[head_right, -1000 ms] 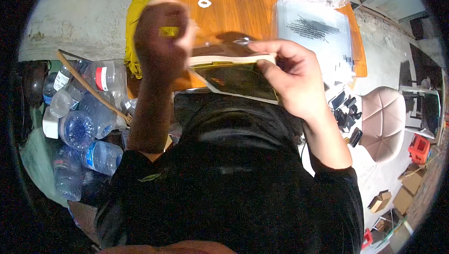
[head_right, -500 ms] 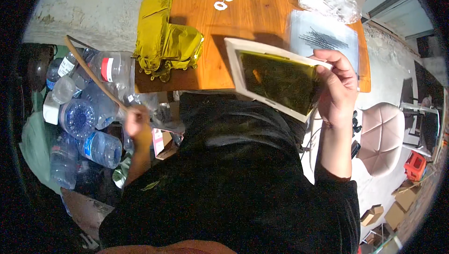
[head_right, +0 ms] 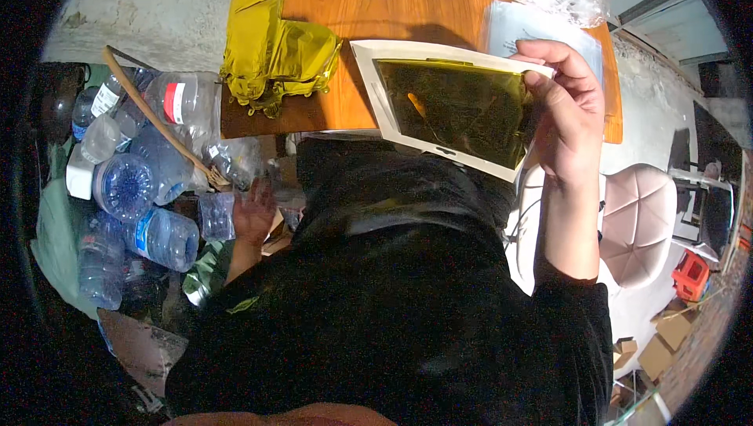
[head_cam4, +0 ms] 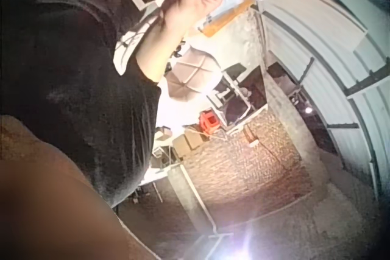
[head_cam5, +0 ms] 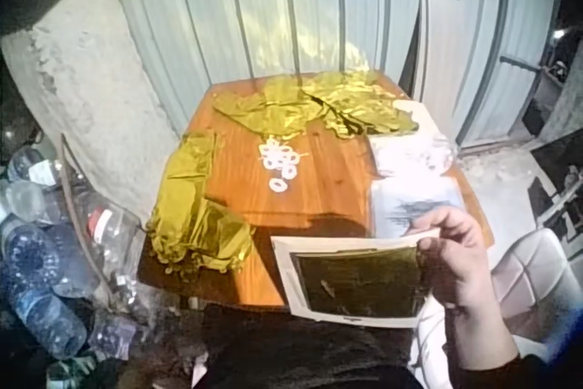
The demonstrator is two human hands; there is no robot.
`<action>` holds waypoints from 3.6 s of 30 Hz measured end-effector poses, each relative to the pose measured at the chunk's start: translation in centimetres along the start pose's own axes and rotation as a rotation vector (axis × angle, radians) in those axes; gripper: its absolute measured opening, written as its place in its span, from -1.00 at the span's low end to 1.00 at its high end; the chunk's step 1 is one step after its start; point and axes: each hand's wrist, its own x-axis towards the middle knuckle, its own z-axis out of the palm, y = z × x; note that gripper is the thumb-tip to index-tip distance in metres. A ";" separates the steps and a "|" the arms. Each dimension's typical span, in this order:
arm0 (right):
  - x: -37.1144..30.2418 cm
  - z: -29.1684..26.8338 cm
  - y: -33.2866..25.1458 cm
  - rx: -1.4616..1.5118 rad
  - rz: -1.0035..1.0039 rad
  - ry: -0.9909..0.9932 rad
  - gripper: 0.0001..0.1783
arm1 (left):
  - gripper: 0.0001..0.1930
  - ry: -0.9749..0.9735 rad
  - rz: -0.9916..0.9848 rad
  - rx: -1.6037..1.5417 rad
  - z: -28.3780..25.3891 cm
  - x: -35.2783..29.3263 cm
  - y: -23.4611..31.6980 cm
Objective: Folding and preparing gold-colored packaging foils at a workstation.
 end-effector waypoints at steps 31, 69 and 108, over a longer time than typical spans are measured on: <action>-1.4 1.6 0.6 0.102 0.139 -0.023 -0.63 | -0.43 0.636 0.679 -0.693 -12.6 -3.8 29.4; -0.9 -0.3 4.5 -0.084 0.285 -0.044 -0.75 | -0.66 -0.417 0.699 -0.988 -11.9 8.0 46.3; -7.1 -4.3 -2.1 -0.549 0.281 0.069 -0.88 | -0.83 -0.283 0.728 -0.571 -7.9 3.2 55.7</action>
